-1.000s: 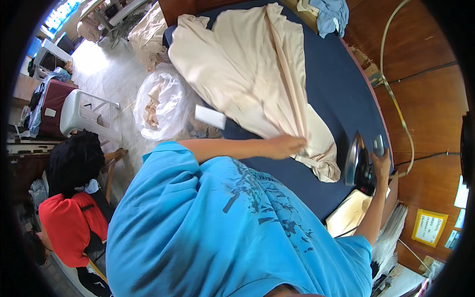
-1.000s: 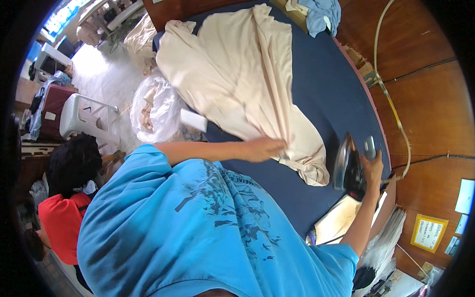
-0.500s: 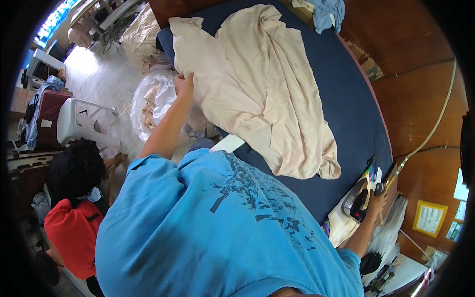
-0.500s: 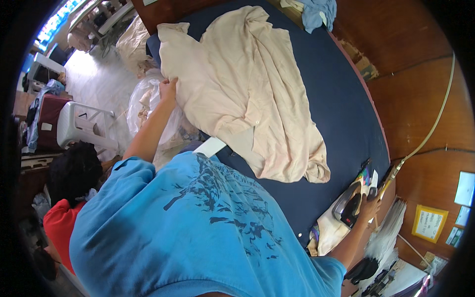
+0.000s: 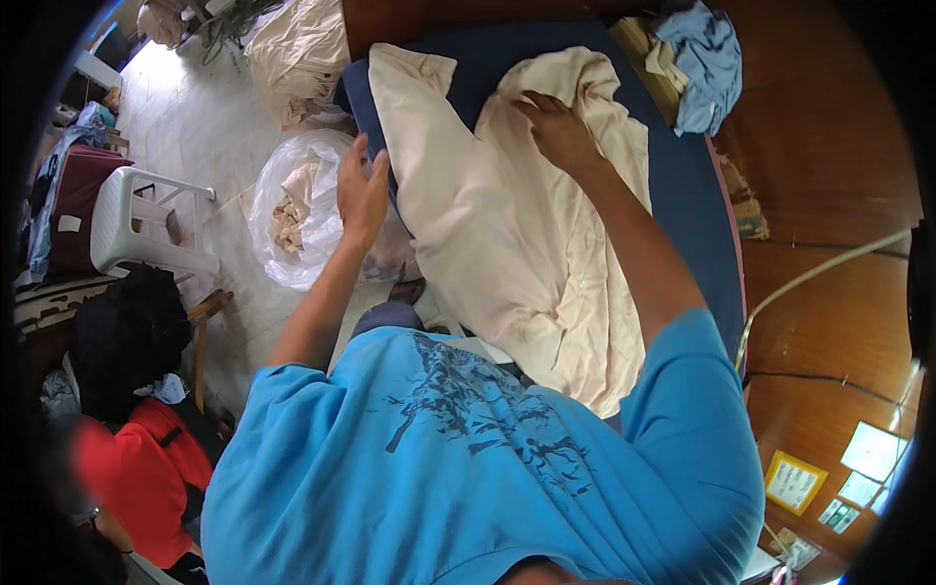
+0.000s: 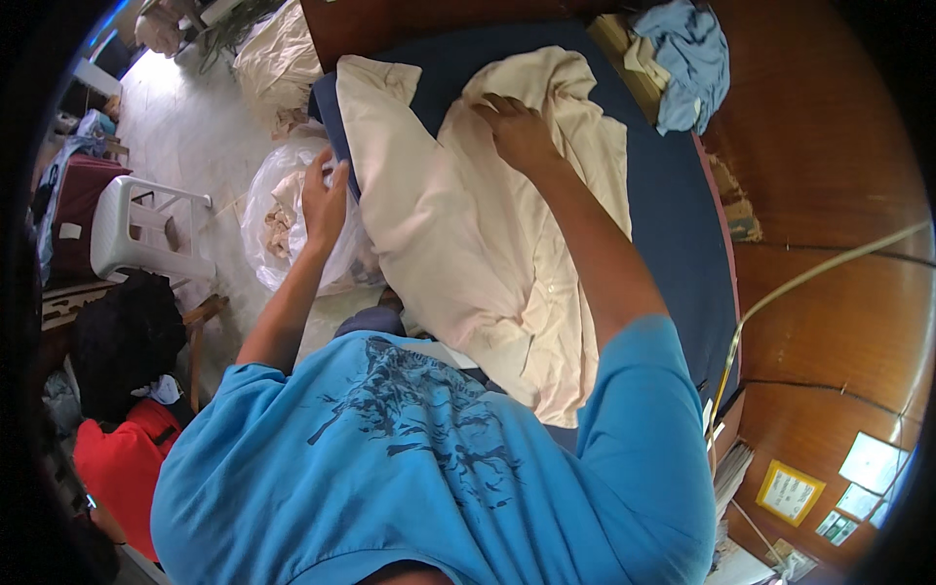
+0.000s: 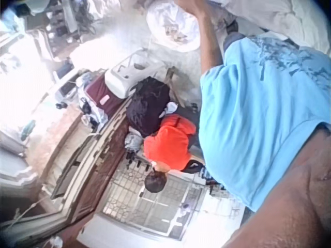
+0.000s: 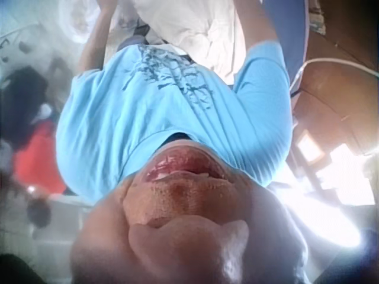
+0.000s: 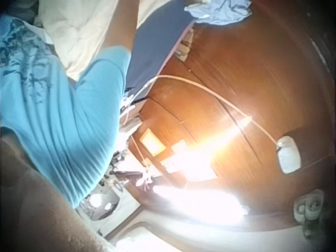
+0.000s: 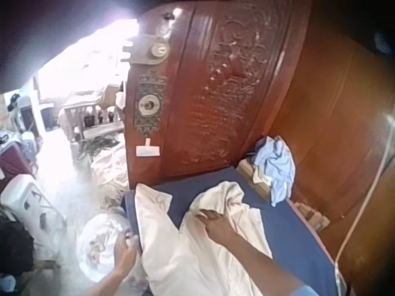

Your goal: The person picks up a light-colored shirt from a bag and irons different sections of it on a board using a steam iron, then begins to fold the garment by hand.

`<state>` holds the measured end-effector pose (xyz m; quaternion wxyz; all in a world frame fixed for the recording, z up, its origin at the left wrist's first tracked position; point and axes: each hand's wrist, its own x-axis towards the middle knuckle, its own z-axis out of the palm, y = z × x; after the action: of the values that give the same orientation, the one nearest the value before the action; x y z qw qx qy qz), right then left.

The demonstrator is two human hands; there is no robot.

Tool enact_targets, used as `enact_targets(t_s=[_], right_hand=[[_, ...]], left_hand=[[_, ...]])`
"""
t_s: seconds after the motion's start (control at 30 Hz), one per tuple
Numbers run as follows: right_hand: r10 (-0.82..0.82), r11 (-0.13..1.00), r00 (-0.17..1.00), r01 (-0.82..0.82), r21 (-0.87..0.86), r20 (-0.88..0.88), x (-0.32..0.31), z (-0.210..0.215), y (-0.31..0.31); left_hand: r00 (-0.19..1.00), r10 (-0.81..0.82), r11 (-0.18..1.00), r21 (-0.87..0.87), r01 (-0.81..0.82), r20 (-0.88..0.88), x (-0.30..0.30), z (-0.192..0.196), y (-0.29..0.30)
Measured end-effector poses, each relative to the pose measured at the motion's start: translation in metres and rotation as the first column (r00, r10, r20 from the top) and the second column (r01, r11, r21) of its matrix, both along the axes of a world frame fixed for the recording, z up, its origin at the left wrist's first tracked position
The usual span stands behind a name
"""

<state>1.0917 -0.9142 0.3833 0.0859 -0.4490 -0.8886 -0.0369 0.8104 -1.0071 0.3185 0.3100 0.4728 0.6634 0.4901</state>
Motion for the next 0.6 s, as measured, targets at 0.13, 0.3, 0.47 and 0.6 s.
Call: enact_targets(t_s=[0.13,0.3,0.47,0.6], right_hand=[[0.087,0.996,0.954,-0.087,-0.012,0.287,-0.029,-0.027,0.058],[-0.05,0.937,0.908,0.186,-0.294,0.416,-0.043,-0.01,0.074],[-0.084,0.958,0.86,0.208,-0.195,0.503,-0.038,-0.012,0.072],[-0.025,0.974,0.86,0.136,-0.182,0.509,-0.031,-0.009,0.068]], left_hand=[[0.997,0.0,0.964,-0.265,-0.019,-0.072,-0.013,-0.003,0.085],[0.994,-0.085,0.937,-0.345,0.058,-0.063,-0.01,0.009,0.138],[0.972,-0.224,0.908,-0.35,0.232,0.064,-0.004,0.004,0.16],[0.986,0.094,0.973,-0.222,-0.063,0.136,0.015,0.006,0.163]])
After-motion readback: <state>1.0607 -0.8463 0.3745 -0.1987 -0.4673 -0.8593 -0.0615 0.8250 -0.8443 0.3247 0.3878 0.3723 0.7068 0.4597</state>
